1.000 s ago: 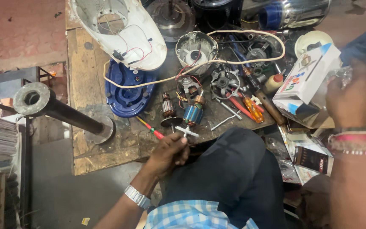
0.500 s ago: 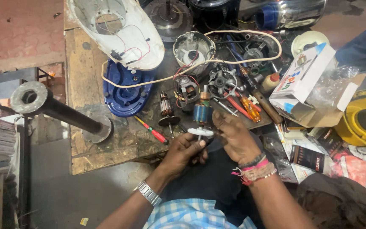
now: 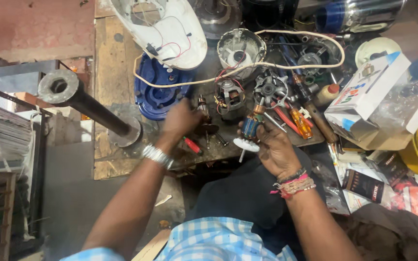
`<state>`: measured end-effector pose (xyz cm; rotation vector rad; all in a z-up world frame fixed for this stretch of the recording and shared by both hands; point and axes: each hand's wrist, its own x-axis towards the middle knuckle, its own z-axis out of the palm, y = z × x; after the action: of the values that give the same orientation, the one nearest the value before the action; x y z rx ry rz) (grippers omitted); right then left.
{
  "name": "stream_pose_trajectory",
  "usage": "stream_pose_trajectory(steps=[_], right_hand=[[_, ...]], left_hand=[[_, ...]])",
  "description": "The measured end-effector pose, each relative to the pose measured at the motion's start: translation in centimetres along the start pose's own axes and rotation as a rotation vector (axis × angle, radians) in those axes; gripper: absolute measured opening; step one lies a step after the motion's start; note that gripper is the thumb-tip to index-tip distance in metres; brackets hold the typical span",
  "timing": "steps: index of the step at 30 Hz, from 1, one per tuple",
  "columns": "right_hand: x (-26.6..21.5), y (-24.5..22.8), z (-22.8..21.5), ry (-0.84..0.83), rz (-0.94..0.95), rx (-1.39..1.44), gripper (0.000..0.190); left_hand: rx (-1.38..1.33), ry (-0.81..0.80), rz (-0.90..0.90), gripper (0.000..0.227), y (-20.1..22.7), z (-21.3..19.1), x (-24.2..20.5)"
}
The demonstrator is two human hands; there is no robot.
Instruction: The person disassembles a blender motor by hand and using a screwdriver, removing components from the armature and housing, then reassembles the motor assembly.
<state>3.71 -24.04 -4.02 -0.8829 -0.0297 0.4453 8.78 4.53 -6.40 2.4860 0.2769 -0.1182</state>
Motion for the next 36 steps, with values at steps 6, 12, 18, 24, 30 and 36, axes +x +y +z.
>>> stream_pose_trajectory(steps=[6,12,18,24,30,36], right_hand=[[0.0,0.2,0.0,0.031,-0.002,-0.010,0.043],[0.3,-0.2,0.0,0.074,0.037,0.016,0.043],[1.7,-0.6,-0.2,0.105,-0.078,0.019,0.043],[1.8,-1.5,1.1,0.071,-0.187,0.055,0.038],[1.7,-1.3,0.9,0.121,-0.167,0.100,0.032],[1.7,-0.9,0.6,0.135,-0.224,0.107,0.028]], left_hand=[[-0.020,-0.028,-0.112,0.080,1.8,1.7,1.1],[-0.187,-0.001,-0.223,0.069,1.9,-0.1,0.1],[-1.475,-0.115,0.022,0.035,1.8,-1.2,-6.0],[-1.650,-0.254,0.023,0.037,7.3,1.6,-5.4],[-1.571,-0.351,0.073,0.038,6.8,2.9,-5.3],[-1.578,-0.297,0.028,0.038,7.4,2.4,-5.4]])
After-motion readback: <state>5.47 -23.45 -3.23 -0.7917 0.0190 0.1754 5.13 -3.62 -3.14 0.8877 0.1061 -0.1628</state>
